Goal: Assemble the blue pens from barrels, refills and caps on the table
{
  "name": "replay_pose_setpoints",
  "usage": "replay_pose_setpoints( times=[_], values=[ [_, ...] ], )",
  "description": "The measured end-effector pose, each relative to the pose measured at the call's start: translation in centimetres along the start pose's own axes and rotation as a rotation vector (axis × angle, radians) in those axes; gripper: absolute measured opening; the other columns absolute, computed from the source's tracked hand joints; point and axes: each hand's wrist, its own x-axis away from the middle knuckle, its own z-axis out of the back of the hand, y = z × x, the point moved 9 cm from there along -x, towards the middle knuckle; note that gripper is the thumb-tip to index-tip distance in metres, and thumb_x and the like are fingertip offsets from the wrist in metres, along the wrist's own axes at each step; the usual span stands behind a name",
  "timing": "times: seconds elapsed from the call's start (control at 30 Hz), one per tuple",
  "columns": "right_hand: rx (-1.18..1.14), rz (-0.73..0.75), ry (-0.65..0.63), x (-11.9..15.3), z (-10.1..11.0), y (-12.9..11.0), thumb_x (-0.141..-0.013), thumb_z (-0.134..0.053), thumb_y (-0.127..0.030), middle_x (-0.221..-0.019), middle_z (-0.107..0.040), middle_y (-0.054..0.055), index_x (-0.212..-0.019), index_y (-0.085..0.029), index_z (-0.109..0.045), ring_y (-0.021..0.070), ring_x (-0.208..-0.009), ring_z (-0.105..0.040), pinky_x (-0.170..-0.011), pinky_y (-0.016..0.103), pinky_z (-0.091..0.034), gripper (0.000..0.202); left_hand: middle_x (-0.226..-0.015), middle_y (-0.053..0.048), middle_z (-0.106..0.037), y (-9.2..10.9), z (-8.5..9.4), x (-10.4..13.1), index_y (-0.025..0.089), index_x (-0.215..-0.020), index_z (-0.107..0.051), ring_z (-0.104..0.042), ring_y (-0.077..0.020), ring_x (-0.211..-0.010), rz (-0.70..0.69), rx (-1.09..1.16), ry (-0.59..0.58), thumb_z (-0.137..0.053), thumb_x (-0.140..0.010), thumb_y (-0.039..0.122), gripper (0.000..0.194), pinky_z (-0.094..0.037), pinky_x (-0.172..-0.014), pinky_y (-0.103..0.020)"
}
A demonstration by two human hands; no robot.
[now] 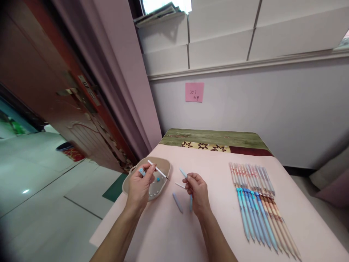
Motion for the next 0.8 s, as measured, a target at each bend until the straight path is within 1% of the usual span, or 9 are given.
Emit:
replay_pose_setpoints(
  times=[0.07, 0.13, 0.2, 0.23, 0.3, 0.4, 0.53, 0.7, 0.8],
  values=[
    [-0.012, -0.028, -0.088, 0.3, -1.1, 0.3, -0.068, -0.077, -0.036, -0.074, -0.068, 0.004, -0.079, -0.017, -0.064, 0.0093, -0.056, -0.050, -0.049, 0.020, -0.035, 0.026, -0.057, 0.007, -0.043, 0.6, -0.1, -0.4, 0.017, -0.075, -0.061, -0.033, -0.0053, -0.048, -0.020, -0.015, 0.003, -0.074, -0.070, 0.043, 0.030, -0.026, -0.046, -0.018],
    [0.038, -0.040, -0.186, 0.9, -2.3, 0.6, -0.071, -0.076, -0.038, -0.077, -0.069, 0.005, -0.090, -0.017, -0.066, 0.0113, -0.061, -0.055, -0.056, 0.023, -0.042, 0.030, -0.056, 0.008, -0.042, 0.9, -0.1, -0.7, 0.017, -0.076, -0.061, -0.033, -0.0055, -0.047, -0.035, -0.019, 0.005, -0.073, -0.070, 0.044, 0.030, -0.025, -0.046, -0.018],
    [0.108, -0.030, -0.256, 1.3, -3.2, 0.8, -0.073, -0.075, -0.041, -0.078, -0.069, 0.005, -0.099, -0.017, -0.068, 0.0124, -0.064, -0.057, -0.062, 0.025, -0.045, 0.036, -0.057, 0.008, -0.043, 1.0, 0.1, -0.9, 0.018, -0.078, -0.061, -0.033, -0.0056, -0.048, -0.045, -0.030, 0.016, -0.073, -0.071, 0.044, 0.030, -0.026, -0.046, -0.018],
    [0.137, -0.024, -0.275, 1.5, -3.5, 0.9, -0.073, -0.074, -0.042, -0.079, -0.069, 0.005, -0.099, -0.017, -0.069, 0.0126, -0.065, -0.057, -0.064, 0.026, -0.045, 0.036, -0.058, 0.007, -0.044, 1.1, 0.2, -1.0, 0.018, -0.079, -0.061, -0.033, -0.0055, -0.048, -0.048, -0.034, 0.020, -0.072, -0.071, 0.044, 0.030, -0.026, -0.046, -0.018],
    [0.168, -0.021, -0.292, 1.6, -3.8, 1.0, -0.074, -0.074, -0.044, -0.079, -0.068, 0.005, -0.095, -0.017, -0.071, 0.0128, -0.066, -0.057, -0.066, 0.027, -0.046, 0.034, -0.059, 0.007, -0.044, 1.1, 0.4, -1.2, 0.018, -0.080, -0.061, -0.032, -0.0053, -0.048, -0.052, -0.031, 0.024, -0.072, -0.072, 0.044, 0.029, -0.025, -0.045, -0.018],
    [0.178, -0.026, -0.297, 1.6, -3.8, 1.2, -0.074, -0.073, -0.044, -0.080, -0.068, 0.004, -0.095, -0.018, -0.071, 0.0131, -0.066, -0.057, -0.067, 0.028, -0.046, 0.033, -0.057, 0.008, -0.040, 1.2, 0.6, -1.4, 0.018, -0.080, -0.061, -0.030, -0.0050, -0.047, -0.054, -0.009, 0.020, -0.072, -0.073, 0.043, 0.028, -0.023, -0.044, -0.018],
    [0.178, -0.042, -0.319, 1.8, -4.0, 1.4, -0.075, -0.073, -0.044, -0.081, -0.068, 0.004, -0.095, -0.019, -0.072, 0.0132, -0.068, -0.057, -0.069, 0.028, -0.046, 0.032, -0.057, 0.007, -0.040, 1.8, 0.9, -1.5, 0.017, -0.079, -0.062, -0.031, -0.0050, -0.048, -0.100, -0.020, 0.024, -0.071, -0.074, 0.041, 0.027, -0.023, -0.045, -0.018],
    [0.166, -0.054, -0.315, 1.9, -4.0, 1.5, -0.074, -0.074, -0.043, -0.081, -0.068, 0.003, -0.094, -0.020, -0.072, 0.0124, -0.067, -0.056, -0.069, 0.027, -0.046, 0.031, -0.057, 0.008, -0.039, 1.6, 0.7, -1.4, 0.018, -0.080, -0.061, -0.031, -0.0051, -0.048, -0.089, -0.024, 0.016, -0.071, -0.074, 0.041, 0.027, -0.024, -0.045, -0.017],
    [0.157, -0.049, -0.317, 1.8, -4.0, 1.4, -0.075, -0.074, -0.043, -0.081, -0.068, 0.004, -0.095, -0.020, -0.071, 0.0125, -0.068, -0.056, -0.069, 0.027, -0.046, 0.031, -0.058, 0.008, -0.041, 1.5, 0.4, -1.3, 0.018, -0.079, -0.060, -0.032, -0.0053, -0.048, -0.079, -0.046, 0.001, -0.071, -0.074, 0.042, 0.026, -0.025, -0.045, -0.018]
  ],
)
